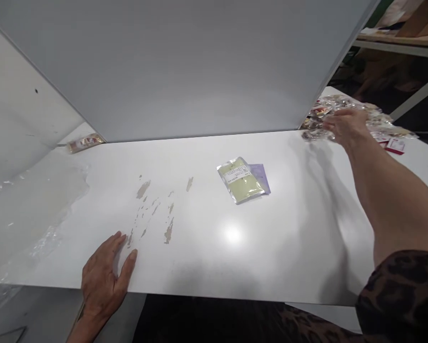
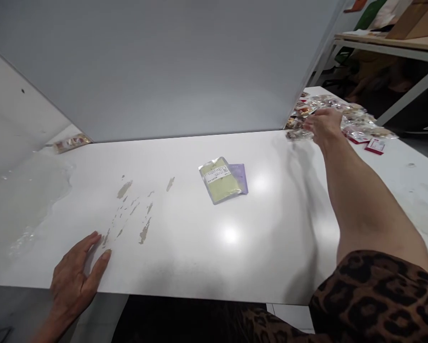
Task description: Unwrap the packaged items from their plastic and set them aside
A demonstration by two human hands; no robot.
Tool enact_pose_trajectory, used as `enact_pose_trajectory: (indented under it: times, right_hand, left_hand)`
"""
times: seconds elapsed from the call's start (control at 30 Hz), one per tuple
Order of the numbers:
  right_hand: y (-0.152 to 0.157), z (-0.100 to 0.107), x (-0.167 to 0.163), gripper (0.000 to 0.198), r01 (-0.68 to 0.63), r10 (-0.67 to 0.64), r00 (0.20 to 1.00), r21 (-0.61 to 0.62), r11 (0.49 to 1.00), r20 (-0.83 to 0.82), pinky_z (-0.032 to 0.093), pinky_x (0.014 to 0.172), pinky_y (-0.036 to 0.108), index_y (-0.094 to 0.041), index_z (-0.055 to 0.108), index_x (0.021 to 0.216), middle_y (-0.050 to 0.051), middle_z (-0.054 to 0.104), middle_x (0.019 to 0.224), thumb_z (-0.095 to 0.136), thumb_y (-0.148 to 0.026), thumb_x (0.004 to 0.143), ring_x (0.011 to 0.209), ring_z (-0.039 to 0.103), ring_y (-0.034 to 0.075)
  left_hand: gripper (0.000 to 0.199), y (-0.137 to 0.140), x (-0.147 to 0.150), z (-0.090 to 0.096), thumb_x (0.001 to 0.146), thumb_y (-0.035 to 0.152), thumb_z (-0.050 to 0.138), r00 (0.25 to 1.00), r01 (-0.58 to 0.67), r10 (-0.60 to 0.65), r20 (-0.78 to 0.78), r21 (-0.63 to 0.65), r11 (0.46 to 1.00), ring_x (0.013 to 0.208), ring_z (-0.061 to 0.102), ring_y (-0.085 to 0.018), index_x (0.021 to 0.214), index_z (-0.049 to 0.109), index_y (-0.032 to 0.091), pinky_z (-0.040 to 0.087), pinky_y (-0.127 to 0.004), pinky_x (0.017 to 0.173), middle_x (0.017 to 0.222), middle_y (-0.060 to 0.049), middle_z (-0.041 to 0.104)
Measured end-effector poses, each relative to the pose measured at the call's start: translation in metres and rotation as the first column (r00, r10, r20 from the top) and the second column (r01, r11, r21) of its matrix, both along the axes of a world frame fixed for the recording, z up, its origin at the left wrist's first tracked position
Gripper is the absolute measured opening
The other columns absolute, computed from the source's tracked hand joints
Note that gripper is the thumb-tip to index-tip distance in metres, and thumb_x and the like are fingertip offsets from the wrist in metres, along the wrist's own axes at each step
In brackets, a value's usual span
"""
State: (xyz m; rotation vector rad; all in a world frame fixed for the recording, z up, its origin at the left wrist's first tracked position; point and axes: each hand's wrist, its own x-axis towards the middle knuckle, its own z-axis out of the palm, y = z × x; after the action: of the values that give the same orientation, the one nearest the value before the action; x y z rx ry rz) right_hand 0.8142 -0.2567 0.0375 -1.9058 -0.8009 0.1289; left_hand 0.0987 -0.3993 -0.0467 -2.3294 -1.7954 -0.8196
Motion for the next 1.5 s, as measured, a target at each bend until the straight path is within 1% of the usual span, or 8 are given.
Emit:
enact_pose_trajectory:
  times: [0.23,0.5,0.67,0.83,0.93,1.17,1.33,1.5]
  right_hand:
    - [-0.074,-0.022,-0.110,0.007,-0.190,0.154,0.960,-0.138,0.972,-0.235,0.045,0.069,0.028,-0.015,0.060,0.092,0.003,0.058,0.084,0.067,-0.015,0.094,0.073,0.056,0.013]
    - [-0.075,-0.025,-0.229,0.081,-0.246,0.424,0.897,-0.660,0.709,0.121,0.045,0.106,0.050,-0.015,0.054,0.134,0.023,0.058,0.136,0.074,-0.072,0.080,0.130,0.052,0.040]
    - [-0.059,-0.030,-0.256,0.092,-0.194,0.268,0.963,-0.610,0.768,0.032,0.054,0.097,0.049,-0.014,0.052,0.134,0.023,0.061,0.131,0.090,-0.062,0.065,0.123,0.058,0.039]
    - [-0.067,-0.009,-0.266,0.052,-0.385,0.287,0.910,-0.351,0.854,-0.299,0.059,0.068,0.035,-0.015,0.065,0.101,0.011,0.072,0.098,0.095,-0.029,0.062,0.086,0.069,0.025]
    - [-0.084,0.021,-0.265,0.030,-0.336,0.372,0.928,-0.442,0.832,-0.005,0.058,0.070,0.038,-0.018,0.069,0.094,0.008,0.072,0.090,0.087,-0.031,0.073,0.086,0.070,0.029]
    - [-0.124,0.038,-0.259,0.014,-0.167,0.544,0.794,-0.763,0.625,0.271,0.052,0.072,0.035,-0.020,0.071,0.095,0.010,0.073,0.094,0.071,-0.032,0.088,0.090,0.068,0.029]
    - [-0.154,0.028,-0.231,0.011,-0.441,0.354,0.893,-0.394,0.806,-0.276,0.051,0.072,0.030,-0.015,0.070,0.084,0.009,0.073,0.088,0.080,-0.021,0.083,0.078,0.065,0.021]
    - [-0.189,0.022,-0.156,0.010,-0.109,0.042,0.916,-0.148,0.983,-0.400,0.044,0.058,0.030,-0.016,0.069,0.081,0.008,0.067,0.078,0.078,-0.018,0.085,0.065,0.058,0.016]
  left_hand:
    - [0.047,-0.004,0.017,0.006,0.097,0.048,0.057,0.999,-0.028,0.028,0.045,-0.007,1.000,0.136,0.061,-0.036,0.138,0.060,0.025,0.047,-0.058,0.114,0.143,-0.014,0.067]
    - [0.045,-0.002,0.025,0.003,0.099,0.048,0.052,0.998,-0.016,0.015,0.068,0.021,1.000,0.137,0.059,-0.034,0.135,0.062,0.023,0.042,-0.051,0.115,0.140,-0.012,0.070]
    - [0.047,-0.003,0.027,0.000,0.100,0.045,0.051,0.995,0.006,-0.008,0.095,0.026,1.000,0.139,0.057,-0.034,0.138,0.062,0.018,0.040,-0.049,0.116,0.141,-0.015,0.069]
    - [0.049,-0.005,0.029,0.001,0.100,0.045,0.052,0.990,0.020,-0.022,0.142,0.014,1.000,0.140,0.057,-0.034,0.140,0.062,0.019,0.038,-0.049,0.116,0.140,-0.015,0.069]
    - [0.050,-0.005,0.029,0.001,0.100,0.045,0.051,0.988,0.024,-0.027,0.155,0.020,1.000,0.139,0.057,-0.034,0.140,0.062,0.019,0.038,-0.049,0.117,0.140,-0.015,0.069]
    - [0.050,-0.004,0.029,-0.001,0.100,0.045,0.050,0.990,0.008,-0.013,0.141,0.038,0.999,0.137,0.057,-0.035,0.140,0.062,0.017,0.039,-0.049,0.115,0.137,-0.016,0.070]
    - [0.047,-0.003,0.024,-0.003,0.101,0.044,0.050,0.991,0.029,-0.038,0.126,0.070,0.997,0.138,0.057,-0.033,0.140,0.061,0.019,0.039,-0.048,0.116,0.139,-0.015,0.069]
    - [0.043,-0.001,0.020,-0.006,0.101,0.043,0.051,0.996,0.025,-0.033,0.082,0.097,0.995,0.137,0.059,-0.034,0.137,0.062,0.022,0.043,-0.048,0.113,0.137,-0.013,0.071]
